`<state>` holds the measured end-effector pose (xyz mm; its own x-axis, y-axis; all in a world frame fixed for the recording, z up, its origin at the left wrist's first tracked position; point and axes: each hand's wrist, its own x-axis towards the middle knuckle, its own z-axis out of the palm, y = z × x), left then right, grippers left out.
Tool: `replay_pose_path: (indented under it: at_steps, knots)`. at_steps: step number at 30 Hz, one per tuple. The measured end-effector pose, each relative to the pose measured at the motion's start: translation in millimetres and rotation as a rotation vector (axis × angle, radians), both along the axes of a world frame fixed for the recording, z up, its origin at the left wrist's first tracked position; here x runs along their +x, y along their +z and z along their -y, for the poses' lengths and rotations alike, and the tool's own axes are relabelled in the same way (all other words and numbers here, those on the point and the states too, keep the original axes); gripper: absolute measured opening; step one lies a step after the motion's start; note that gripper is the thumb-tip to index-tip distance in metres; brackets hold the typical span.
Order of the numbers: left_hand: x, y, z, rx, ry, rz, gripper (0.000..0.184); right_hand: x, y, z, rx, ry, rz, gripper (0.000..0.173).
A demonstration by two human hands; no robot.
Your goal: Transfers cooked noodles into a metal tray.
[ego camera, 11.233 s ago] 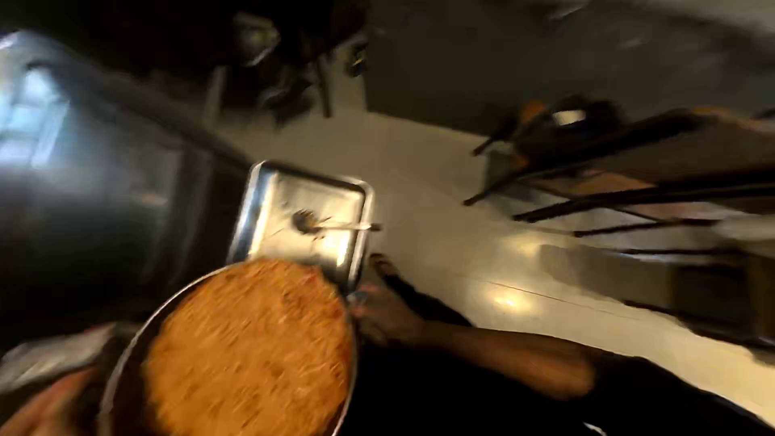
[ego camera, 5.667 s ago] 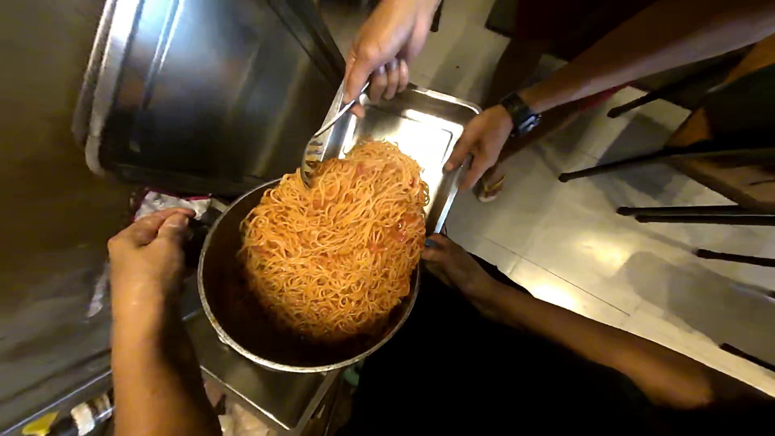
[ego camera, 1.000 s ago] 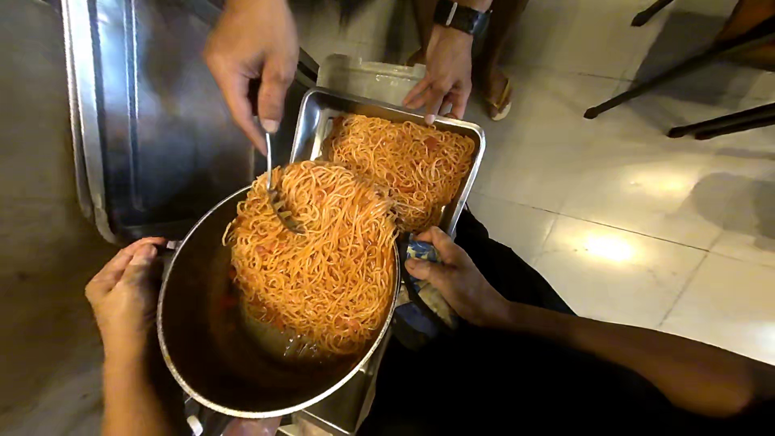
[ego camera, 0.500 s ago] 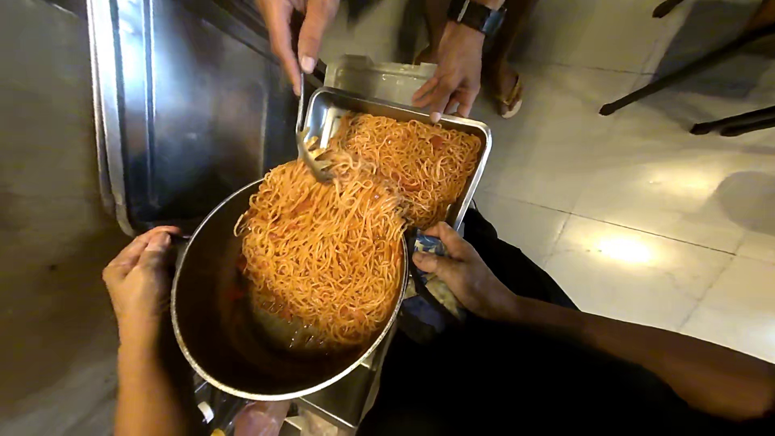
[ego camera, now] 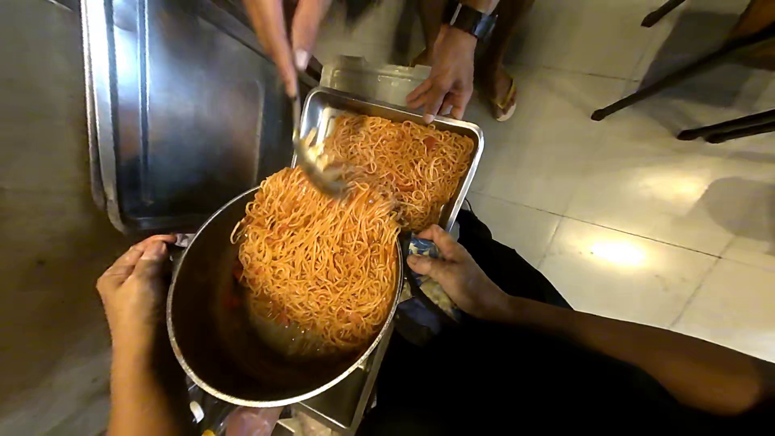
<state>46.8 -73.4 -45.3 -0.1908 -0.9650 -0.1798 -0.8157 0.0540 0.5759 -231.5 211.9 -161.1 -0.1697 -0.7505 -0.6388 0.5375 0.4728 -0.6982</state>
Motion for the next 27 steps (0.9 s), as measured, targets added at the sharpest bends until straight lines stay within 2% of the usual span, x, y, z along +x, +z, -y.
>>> replay_pose_path:
  at_steps: [11, 16, 27]
  knots:
    - [3.0, -1.3, -4.5, 0.015, -0.007, -0.059, 0.022, 1.1, -1.2, -4.6, 0.028, -0.017, 0.022, 0.027]
    - [-2.1, -2.0, -1.5, 0.0, -0.071, -0.09, 0.022, -1.7, -1.0, -6.0, 0.031, -0.02, 0.006, 0.027]
    - [-14.6, -1.8, 4.3, 0.029, -0.02, -0.014, 0.023, -5.0, -2.4, -1.8, 0.043, -0.023, 0.039, 0.03]
